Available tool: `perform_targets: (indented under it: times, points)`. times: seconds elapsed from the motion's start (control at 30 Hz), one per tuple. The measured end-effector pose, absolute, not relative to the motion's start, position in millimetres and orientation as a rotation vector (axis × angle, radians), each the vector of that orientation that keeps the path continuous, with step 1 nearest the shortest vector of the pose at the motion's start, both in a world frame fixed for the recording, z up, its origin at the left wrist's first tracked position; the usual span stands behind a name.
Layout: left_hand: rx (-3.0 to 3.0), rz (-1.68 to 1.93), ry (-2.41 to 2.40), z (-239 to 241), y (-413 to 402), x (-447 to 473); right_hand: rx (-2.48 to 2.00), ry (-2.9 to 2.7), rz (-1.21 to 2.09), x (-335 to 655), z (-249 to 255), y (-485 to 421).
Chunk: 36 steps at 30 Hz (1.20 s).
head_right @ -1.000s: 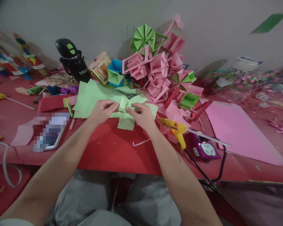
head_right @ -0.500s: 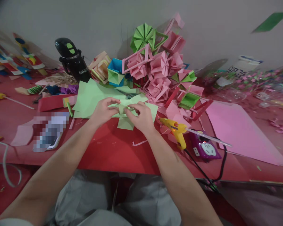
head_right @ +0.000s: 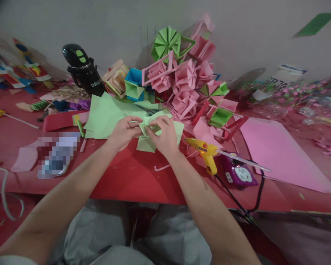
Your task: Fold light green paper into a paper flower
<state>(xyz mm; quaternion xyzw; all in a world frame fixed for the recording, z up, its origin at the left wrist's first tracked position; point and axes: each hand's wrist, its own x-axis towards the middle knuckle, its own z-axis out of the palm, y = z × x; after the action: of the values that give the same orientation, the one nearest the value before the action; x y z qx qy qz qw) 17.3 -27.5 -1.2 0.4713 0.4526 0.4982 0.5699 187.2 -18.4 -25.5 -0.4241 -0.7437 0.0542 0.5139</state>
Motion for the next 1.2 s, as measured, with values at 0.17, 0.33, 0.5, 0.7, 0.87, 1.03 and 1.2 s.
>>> perform_targets:
  times: [0.17, 0.33, 0.5, 0.7, 0.87, 1.03, 1.2]
  points:
    - [1.024, 1.138, 1.002, 0.9, -27.8, 19.2, -1.013, -1.777, 0.150, 187.9, -26.2, -18.4]
    - [0.986, 1.129, 0.993, 5.0, -29.1, 19.3, -1.017, -1.776, 0.199, 187.9, -25.1, -20.2]
    - [0.967, 1.139, 0.998, 5.0, -29.2, 19.2, -1.033, -1.768, 0.214, 188.3, -24.6, -20.6]
    - [0.966, 1.138, 1.031, 6.6, -30.7, 20.3, -1.040, -1.773, 0.243, 188.5, -25.1, -20.3]
    - [0.971, 1.140, 1.035, 6.7, -31.1, 19.4, -1.029, -1.767, 0.271, 188.5, -24.8, -19.8]
    - [0.993, 1.143, 1.026, 3.5, -29.7, 19.0, -1.013, -1.775, 0.279, 188.4, -24.0, -20.4]
    - [0.985, 1.152, 1.013, 2.4, -29.8, 19.1, -0.945, -1.851, 0.233, 187.3, -23.3, -21.1]
